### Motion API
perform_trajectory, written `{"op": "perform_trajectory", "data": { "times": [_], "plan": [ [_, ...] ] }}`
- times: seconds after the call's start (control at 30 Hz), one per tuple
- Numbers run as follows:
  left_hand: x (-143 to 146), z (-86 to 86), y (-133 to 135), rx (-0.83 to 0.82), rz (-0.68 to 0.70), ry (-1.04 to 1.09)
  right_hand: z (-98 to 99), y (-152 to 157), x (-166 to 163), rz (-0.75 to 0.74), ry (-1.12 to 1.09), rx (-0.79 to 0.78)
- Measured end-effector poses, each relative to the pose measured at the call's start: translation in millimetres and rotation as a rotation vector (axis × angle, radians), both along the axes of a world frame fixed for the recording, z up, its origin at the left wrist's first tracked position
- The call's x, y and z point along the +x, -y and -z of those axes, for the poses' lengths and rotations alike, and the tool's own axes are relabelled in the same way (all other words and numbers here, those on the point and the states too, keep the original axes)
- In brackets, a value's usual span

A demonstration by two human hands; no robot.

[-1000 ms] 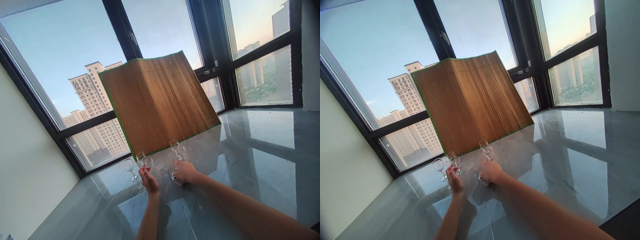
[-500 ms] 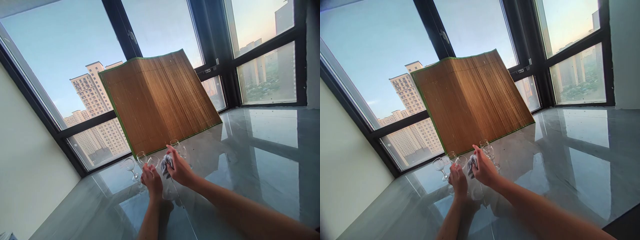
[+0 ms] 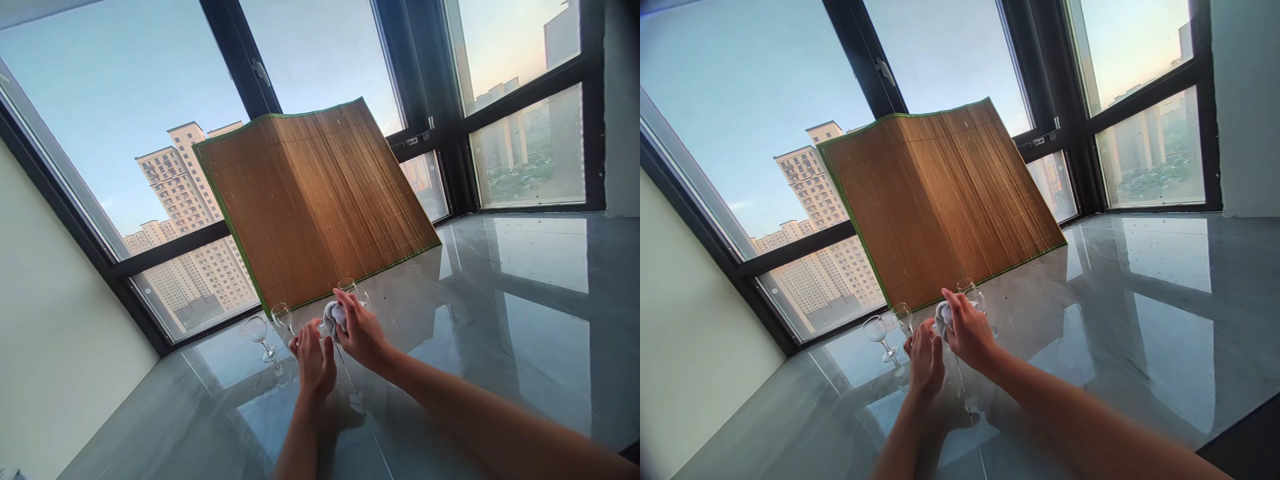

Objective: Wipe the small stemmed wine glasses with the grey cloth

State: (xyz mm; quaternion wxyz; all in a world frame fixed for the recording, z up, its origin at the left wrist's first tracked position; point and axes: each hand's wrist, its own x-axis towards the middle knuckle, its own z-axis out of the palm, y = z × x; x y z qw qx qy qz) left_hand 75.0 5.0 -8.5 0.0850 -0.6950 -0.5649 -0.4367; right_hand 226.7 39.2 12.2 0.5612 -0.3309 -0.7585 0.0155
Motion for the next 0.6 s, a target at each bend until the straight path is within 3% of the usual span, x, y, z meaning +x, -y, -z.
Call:
{"op": "perform_trajectory", "data": {
  "times": [0.2,0.6],
  "plan": [
    [0.7,-0.1,1.7,0.097,-0.041,-0.027,-3.4,0.5,1.2,0.020,-0.036,-0.055],
    [-4.7,5.8,-7.5,0.083,-0.202,0.258,-12.1,16.7,-0.1,-0.380,-0.204,-0.343]
  ]
}}
